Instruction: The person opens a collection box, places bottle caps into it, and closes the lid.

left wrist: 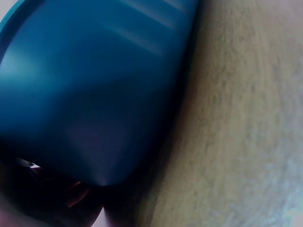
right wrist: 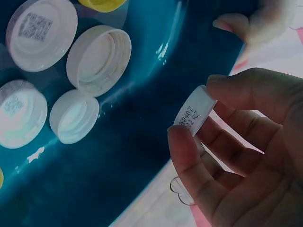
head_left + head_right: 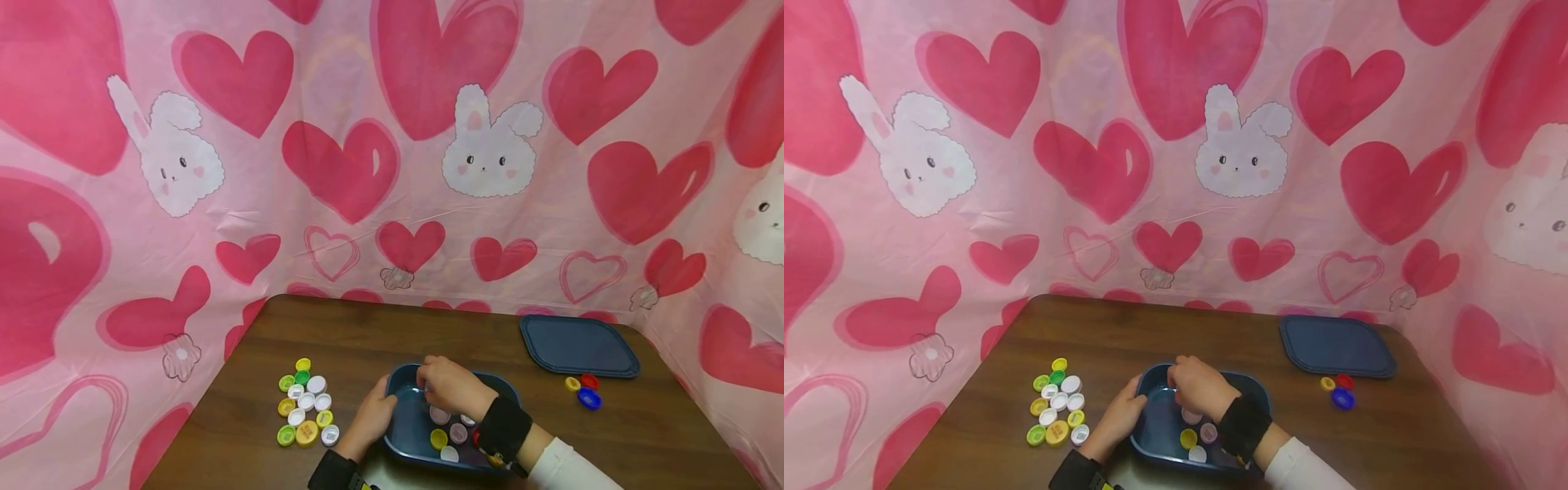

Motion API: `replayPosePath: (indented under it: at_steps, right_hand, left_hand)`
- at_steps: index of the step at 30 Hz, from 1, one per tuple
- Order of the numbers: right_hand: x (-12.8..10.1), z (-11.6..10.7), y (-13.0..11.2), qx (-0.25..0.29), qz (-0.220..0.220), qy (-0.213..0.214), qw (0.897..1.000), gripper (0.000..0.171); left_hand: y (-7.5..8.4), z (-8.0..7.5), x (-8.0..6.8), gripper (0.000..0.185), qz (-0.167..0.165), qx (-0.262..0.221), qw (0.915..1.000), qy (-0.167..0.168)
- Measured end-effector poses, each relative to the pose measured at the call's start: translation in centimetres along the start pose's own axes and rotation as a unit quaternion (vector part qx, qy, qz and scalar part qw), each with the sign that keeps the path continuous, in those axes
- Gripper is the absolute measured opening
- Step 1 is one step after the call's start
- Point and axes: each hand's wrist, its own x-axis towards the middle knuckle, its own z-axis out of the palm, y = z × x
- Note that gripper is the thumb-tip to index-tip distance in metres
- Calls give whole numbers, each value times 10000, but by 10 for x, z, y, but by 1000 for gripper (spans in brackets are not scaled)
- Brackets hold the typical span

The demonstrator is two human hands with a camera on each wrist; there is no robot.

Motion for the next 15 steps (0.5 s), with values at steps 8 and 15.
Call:
replayPosePath:
  at_steps: [8,15]
  right_hand:
    - [1,4,3,225,167,-2,9996,14]
    - [-9,-6,13,475,460,140,9977,15]
  left_hand:
    - [0,1,-1,50,71,-6,10000,23]
    - [2,1,0,51,80,-44,9999,43]
